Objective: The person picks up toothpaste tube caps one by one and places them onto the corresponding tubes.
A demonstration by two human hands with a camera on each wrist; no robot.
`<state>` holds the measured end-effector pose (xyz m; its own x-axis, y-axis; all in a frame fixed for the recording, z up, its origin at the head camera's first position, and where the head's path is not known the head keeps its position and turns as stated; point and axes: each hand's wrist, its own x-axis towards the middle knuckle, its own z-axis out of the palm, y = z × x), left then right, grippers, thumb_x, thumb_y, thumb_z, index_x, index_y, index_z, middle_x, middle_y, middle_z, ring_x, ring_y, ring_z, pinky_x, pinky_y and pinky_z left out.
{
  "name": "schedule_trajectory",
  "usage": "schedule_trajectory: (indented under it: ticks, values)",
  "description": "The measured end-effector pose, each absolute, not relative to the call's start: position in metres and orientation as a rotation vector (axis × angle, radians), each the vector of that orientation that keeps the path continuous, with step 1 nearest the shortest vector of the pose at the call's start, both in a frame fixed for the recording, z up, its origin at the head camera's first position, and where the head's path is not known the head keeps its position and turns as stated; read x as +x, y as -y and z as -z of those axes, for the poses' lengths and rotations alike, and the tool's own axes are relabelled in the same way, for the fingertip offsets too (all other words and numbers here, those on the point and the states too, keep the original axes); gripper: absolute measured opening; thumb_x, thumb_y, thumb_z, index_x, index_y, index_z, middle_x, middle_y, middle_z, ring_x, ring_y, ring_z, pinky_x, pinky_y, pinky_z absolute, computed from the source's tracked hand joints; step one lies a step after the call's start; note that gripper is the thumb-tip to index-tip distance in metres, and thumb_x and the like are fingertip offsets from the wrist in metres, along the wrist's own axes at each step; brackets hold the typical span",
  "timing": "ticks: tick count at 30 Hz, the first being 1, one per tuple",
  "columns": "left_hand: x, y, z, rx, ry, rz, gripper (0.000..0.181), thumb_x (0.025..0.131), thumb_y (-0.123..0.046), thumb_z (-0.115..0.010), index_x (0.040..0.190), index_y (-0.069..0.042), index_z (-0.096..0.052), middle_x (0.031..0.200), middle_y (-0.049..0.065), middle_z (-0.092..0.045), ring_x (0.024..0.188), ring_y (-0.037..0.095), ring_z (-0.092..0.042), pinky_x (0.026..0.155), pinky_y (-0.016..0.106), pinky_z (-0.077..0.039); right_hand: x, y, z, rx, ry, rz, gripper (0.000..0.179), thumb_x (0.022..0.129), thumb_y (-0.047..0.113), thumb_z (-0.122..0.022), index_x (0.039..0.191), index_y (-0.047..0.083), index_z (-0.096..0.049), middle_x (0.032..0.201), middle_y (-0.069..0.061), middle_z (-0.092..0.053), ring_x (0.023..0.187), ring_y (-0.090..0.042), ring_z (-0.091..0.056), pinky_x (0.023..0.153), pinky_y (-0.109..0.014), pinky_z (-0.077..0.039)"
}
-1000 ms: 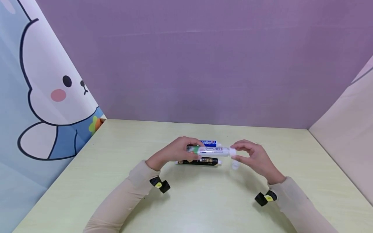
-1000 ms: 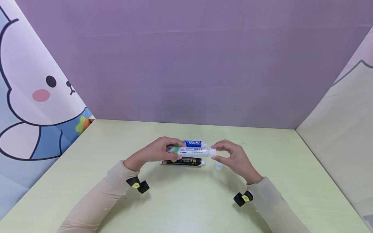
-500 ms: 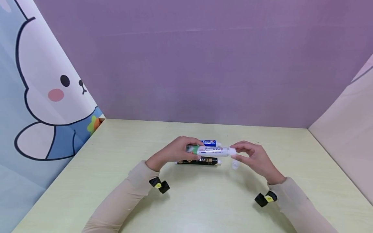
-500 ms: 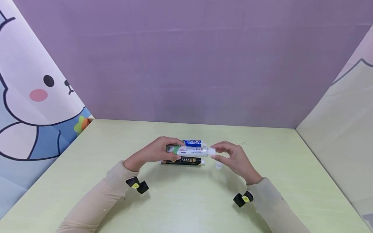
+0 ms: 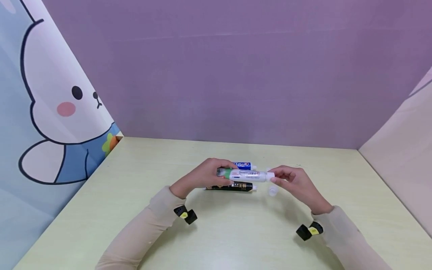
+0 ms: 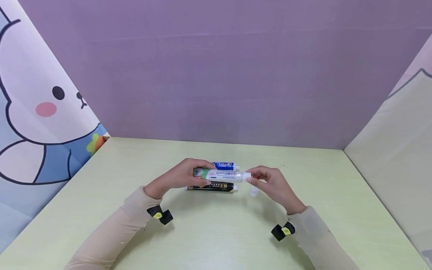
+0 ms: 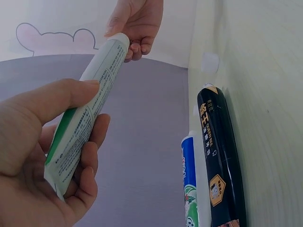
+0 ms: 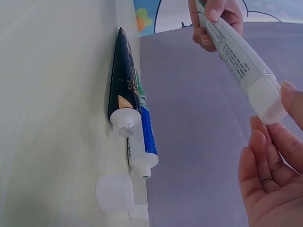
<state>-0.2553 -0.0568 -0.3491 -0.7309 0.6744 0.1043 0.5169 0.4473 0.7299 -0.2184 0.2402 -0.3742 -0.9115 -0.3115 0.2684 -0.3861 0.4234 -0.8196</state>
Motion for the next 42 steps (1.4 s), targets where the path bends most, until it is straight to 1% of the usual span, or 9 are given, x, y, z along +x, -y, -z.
schedule_trajectory:
  ticks: [8, 14, 16, 19, 22, 27, 33, 37, 42]
  values:
    - [-0.2538, 0.0559, 0.3491, 1.035, -2.505, -1.172, 0.036, 0.083, -0.011, -0.072, 0.117, -0.010, -0.064, 0.121, 0.009, -0.061, 0.086, 0.016, -0.056, 0.061, 0.023, -0.048, -0.2150, -0.2372, 0.3715, 0.482, 2.657, -1.552, 0.028, 0.090, 0.020, -0.064, 0.106, -0.003, -0.067, 0.100, -0.014, -0.069, 0.077, -0.009, -0.060, 0.069, -0.028, -0.051]
    - [-0.2530, 0.0542, 0.3490, 1.048, -2.506, -1.164, 0.034, 0.083, -0.012, -0.072, 0.116, -0.011, -0.065, 0.120, 0.008, -0.062, 0.087, 0.016, -0.055, 0.061, 0.022, -0.047, -0.2132, -0.2381, 0.3706, 0.407, 2.710, -1.536, 0.030, 0.092, 0.020, -0.062, 0.106, -0.005, -0.067, 0.100, -0.014, -0.069, 0.079, -0.007, -0.058, 0.071, -0.024, -0.047]
    - [-0.2522, 0.0534, 0.3489, 1.050, -2.504, -1.163, 0.033, 0.083, -0.013, -0.072, 0.116, -0.011, -0.065, 0.119, 0.008, -0.062, 0.087, 0.016, -0.055, 0.061, 0.022, -0.047, -0.2133, -0.2390, 0.3705, 0.394, 2.720, -1.536, 0.028, 0.092, 0.021, -0.062, 0.101, -0.005, -0.068, 0.100, -0.014, -0.069, 0.078, -0.008, -0.055, 0.071, -0.024, -0.045]
    - [-0.2512, 0.0529, 0.3485, 1.052, -2.508, -1.157, 0.033, 0.083, -0.014, -0.072, 0.116, -0.011, -0.065, 0.118, 0.008, -0.063, 0.087, 0.015, -0.055, 0.061, 0.023, -0.047, -0.2141, -0.2397, 0.3703, 0.394, 2.715, -1.545, 0.025, 0.092, 0.019, -0.061, 0.089, -0.005, -0.068, 0.100, -0.013, -0.068, 0.080, -0.010, -0.053, 0.073, -0.027, -0.044]
    - [-0.2517, 0.0522, 0.3496, 1.054, -2.510, -1.153, 0.034, 0.084, -0.014, -0.072, 0.116, -0.011, -0.064, 0.118, 0.008, -0.063, 0.086, 0.014, -0.056, 0.061, 0.022, -0.046, -0.2149, -0.2407, 0.3697, 0.384, 2.723, -1.569, 0.030, 0.094, 0.021, -0.059, 0.081, -0.005, -0.066, 0.098, -0.011, -0.068, 0.083, -0.014, -0.053, 0.077, -0.032, -0.043]
    - [-0.2522, 0.0515, 0.3502, 1.062, -2.514, -1.142, 0.034, 0.084, -0.016, -0.072, 0.116, -0.012, -0.064, 0.117, 0.007, -0.063, 0.083, 0.013, -0.055, 0.061, 0.022, -0.046, -0.2147, -0.2422, 0.3682, 0.373, 2.735, -1.640, 0.037, 0.096, 0.028, -0.055, 0.084, -0.004, -0.068, 0.088, -0.005, -0.067, 0.086, -0.017, -0.055, 0.082, -0.040, -0.040]
    - [-0.2516, 0.0512, 0.3499, 1.076, -2.502, -1.150, 0.035, 0.084, -0.016, -0.072, 0.117, -0.012, -0.064, 0.117, 0.007, -0.063, 0.083, 0.013, -0.056, 0.062, 0.022, -0.046, -0.2144, -0.2433, 0.3692, 0.430, 2.722, -1.688, 0.041, 0.098, 0.032, -0.050, 0.089, -0.003, -0.070, 0.079, -0.006, -0.067, 0.082, -0.017, -0.058, 0.085, -0.040, -0.039]
    - [-0.2521, 0.0509, 0.3511, 1.097, -2.491, -1.154, 0.033, 0.084, -0.016, -0.072, 0.116, -0.012, -0.065, 0.116, 0.007, -0.063, 0.080, 0.012, -0.056, 0.061, 0.022, -0.046, -0.2147, -0.2432, 0.3701, 0.421, 2.745, -1.715, 0.046, 0.099, 0.035, -0.047, 0.086, -0.002, -0.070, 0.082, -0.006, -0.069, 0.084, -0.018, -0.058, 0.086, -0.040, -0.037]
    - [-0.2529, 0.0510, 0.3529, 1.117, -2.476, -1.156, 0.031, 0.084, -0.016, -0.072, 0.113, -0.012, -0.065, 0.114, 0.008, -0.064, 0.077, 0.011, -0.055, 0.059, 0.021, -0.045, -0.2144, -0.2419, 0.3710, 0.432, 2.755, -1.717, 0.047, 0.100, 0.034, -0.045, 0.089, -0.003, -0.070, 0.084, -0.007, -0.069, 0.080, -0.017, -0.059, 0.085, -0.040, -0.038]
